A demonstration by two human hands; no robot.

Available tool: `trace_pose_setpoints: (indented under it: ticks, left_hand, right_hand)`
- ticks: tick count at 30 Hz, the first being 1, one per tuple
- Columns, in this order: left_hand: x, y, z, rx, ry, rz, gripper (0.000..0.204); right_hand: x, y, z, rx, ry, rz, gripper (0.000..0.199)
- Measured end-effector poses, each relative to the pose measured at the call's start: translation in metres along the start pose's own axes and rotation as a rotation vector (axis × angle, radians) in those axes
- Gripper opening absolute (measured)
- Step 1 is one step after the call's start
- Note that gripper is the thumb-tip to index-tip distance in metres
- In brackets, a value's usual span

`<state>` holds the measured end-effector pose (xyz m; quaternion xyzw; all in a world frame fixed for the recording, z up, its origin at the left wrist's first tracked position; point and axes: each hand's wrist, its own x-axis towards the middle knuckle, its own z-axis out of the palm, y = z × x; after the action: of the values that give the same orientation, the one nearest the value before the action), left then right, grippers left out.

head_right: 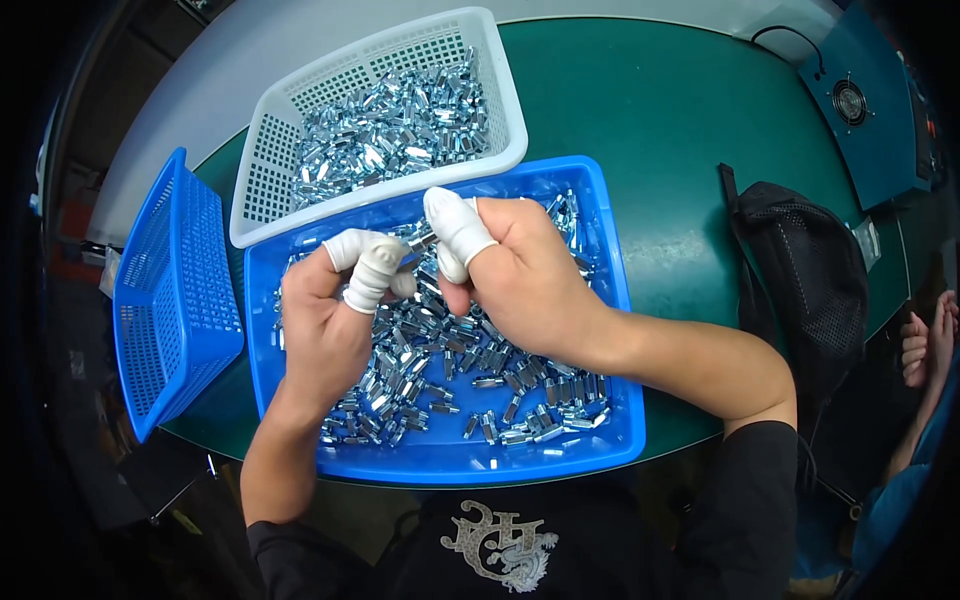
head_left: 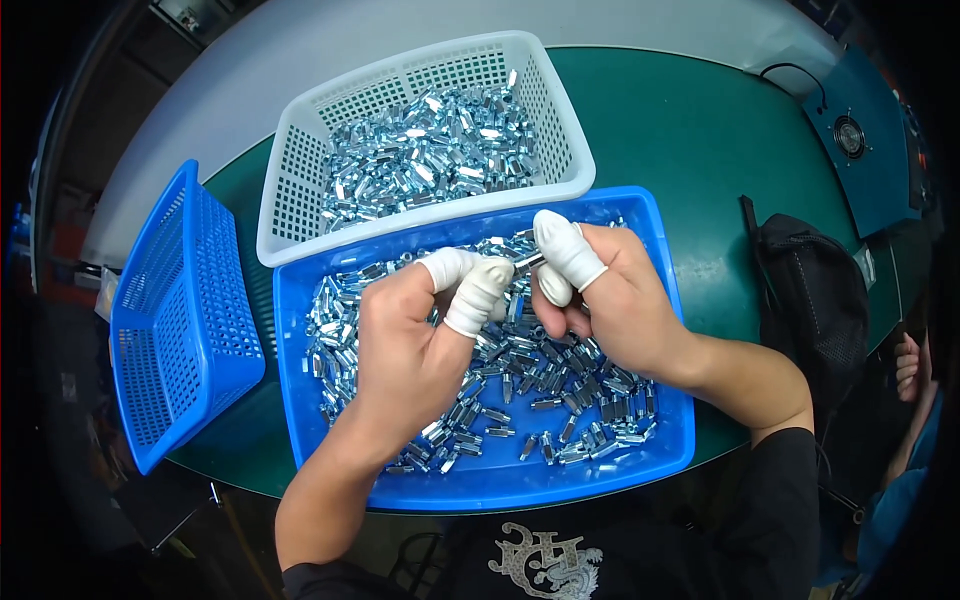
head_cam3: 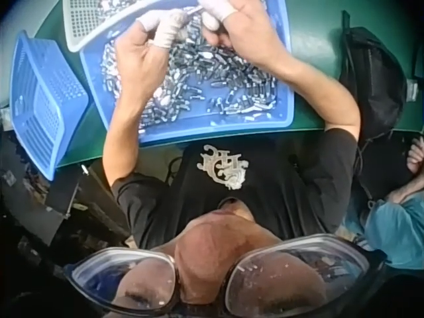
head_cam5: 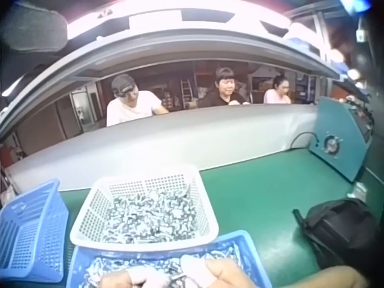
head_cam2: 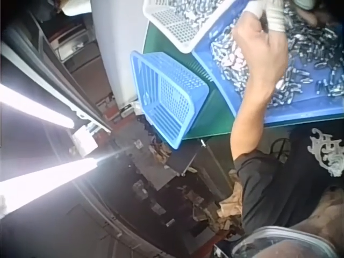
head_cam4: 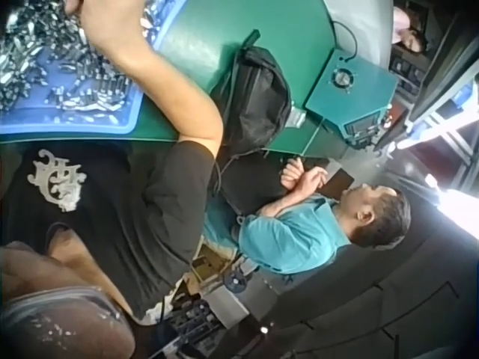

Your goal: Inspecting and handling small metal components from a blue bin at a workstation.

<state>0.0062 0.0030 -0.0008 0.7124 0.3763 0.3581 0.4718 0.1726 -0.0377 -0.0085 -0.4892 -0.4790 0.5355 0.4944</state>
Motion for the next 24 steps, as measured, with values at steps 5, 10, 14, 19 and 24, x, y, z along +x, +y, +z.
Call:
trace_pose_setpoints:
  ticks: [5,10,14,19,24]
  left_hand:
    - [0.008,-0.006,-0.021,0.159,0.027,0.224,0.01]
    - [0.024,-0.015,-0.031,0.0,0.346,0.154,0.027]
    - [0.015,-0.01,-0.026,0.465,0.142,0.314,0.023]
    - [0.006,-0.015,-0.01,0.678,-0.217,0.384,0.024]
    - [0.009,-0.023,-0.011,0.81,-0.261,0.366,0.02]
  right_hand:
    - [0.008,-0.007,-0.007,0.082,0.074,0.118,0.05]
    - [0.012,-0.005,-0.008,0.279,0.224,0.099,0.051]
    - [0.008,-0.006,-0.007,0.236,0.209,0.057,0.05]
    - [0.008,-0.005,-0.005,0.264,0.143,0.064,0.048]
    - [0.006,-0.004,-0.006,0.233,0.117,0.064,0.047]
